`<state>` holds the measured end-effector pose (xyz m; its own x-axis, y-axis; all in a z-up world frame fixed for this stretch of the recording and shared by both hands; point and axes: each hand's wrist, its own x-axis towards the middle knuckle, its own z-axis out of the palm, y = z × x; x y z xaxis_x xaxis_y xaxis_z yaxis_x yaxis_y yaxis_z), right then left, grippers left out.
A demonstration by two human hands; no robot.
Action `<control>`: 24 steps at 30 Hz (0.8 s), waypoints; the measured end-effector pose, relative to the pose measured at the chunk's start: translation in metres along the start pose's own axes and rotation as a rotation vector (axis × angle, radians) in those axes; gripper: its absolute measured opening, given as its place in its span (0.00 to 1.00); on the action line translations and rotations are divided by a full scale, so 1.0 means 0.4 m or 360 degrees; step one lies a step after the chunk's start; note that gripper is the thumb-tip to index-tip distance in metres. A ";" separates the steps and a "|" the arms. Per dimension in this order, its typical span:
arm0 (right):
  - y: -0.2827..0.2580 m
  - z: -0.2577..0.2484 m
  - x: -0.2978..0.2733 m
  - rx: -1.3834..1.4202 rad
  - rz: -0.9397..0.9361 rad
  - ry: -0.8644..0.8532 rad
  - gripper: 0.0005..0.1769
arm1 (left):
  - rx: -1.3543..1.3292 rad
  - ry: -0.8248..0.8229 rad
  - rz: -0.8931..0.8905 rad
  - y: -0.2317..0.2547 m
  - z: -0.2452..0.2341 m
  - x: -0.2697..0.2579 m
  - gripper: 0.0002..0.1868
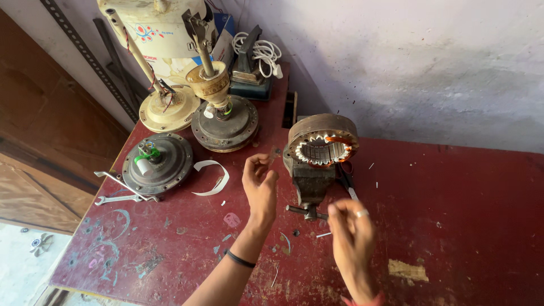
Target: The person winds copper wire around the slots of a motor stator held in a bench vise. They use their hands to guide the wire and a pair of scissors to cut the wire at intervals, continuing the winding process throughout the clip.
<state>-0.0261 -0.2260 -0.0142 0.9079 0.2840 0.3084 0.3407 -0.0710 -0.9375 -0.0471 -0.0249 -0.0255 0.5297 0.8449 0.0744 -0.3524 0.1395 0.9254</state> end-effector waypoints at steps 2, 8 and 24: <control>0.029 -0.033 -0.062 -0.0204 0.0051 0.0056 0.07 | 0.0083 -0.0274 0.0259 0.019 -0.012 0.016 0.29; 0.134 -0.130 -0.214 -0.0405 0.0278 0.0096 0.06 | 0.0006 -0.1121 0.0116 0.094 0.051 0.099 0.45; -0.076 -0.210 0.036 -0.0409 -0.0090 -0.0018 0.19 | 0.0234 -0.1237 0.0148 0.039 0.100 0.126 0.34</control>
<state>-0.0027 -0.2999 0.0323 0.8833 0.3048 0.3562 0.4431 -0.2948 -0.8466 0.0050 -0.0008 0.0075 0.9088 0.2398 0.3414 -0.3448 -0.0291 0.9382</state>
